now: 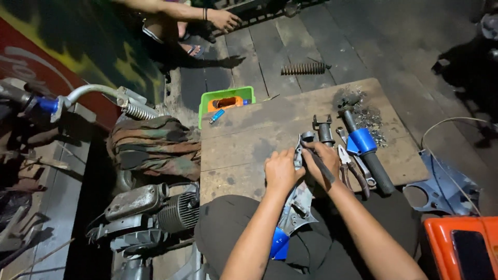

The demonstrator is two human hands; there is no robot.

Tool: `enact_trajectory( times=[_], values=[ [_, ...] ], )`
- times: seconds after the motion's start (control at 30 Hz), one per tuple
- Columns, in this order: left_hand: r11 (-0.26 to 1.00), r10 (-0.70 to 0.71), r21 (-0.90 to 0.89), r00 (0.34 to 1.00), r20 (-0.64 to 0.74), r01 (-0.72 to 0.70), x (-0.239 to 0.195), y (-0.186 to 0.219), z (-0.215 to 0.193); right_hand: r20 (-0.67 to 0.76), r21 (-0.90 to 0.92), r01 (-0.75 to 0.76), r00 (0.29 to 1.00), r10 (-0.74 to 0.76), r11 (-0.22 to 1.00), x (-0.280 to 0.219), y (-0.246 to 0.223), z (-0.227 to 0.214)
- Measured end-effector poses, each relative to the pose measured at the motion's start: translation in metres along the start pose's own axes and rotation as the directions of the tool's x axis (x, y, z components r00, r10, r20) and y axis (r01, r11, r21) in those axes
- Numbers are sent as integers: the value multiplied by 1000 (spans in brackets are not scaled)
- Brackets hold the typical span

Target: Cleaning and scraping residue from a motorcycle engine casing using a small hand tool.

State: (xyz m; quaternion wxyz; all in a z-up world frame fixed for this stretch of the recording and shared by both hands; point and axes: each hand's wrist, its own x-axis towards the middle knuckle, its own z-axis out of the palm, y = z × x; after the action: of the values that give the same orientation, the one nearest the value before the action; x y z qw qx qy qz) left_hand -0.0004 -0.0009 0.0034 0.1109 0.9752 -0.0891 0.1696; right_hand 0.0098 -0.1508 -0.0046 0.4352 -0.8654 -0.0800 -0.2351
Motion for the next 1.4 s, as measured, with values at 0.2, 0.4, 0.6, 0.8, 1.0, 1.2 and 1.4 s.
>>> enact_trajectory(
  times=[0.2,0.4,0.6,0.8,1.0,1.2,1.4],
  values=[
    [1000,-1,6,1000,-2,1,2,1,-3,6,32,-59,998,59,998,2,2,2],
    [1000,-2,-5,999,-33,2,1,-1,1,11,19,-45,999,45,999,1,-6,-6],
    [1000,-5,-8,1000,-15,4,-2,-2,6,13,-4,-12,1000,12,1000,2,-6,-4],
    [1000,-1,-10,1000,-4,1,-2,-1,5,19,103,-111,994,109,988,-2,10,-5],
    [1000,-9,28,1000,-4,9,1,-1,4,26,-15,-129,991,129,992,2,-7,-6],
    [1000,-9,26,1000,20,8,0,-2,5,22,62,-45,999,43,997,1,-4,-8],
    [997,9,79,1000,-30,-6,-1,-1,5,7,-50,104,995,-104,993,2,1,-4]
  ],
)
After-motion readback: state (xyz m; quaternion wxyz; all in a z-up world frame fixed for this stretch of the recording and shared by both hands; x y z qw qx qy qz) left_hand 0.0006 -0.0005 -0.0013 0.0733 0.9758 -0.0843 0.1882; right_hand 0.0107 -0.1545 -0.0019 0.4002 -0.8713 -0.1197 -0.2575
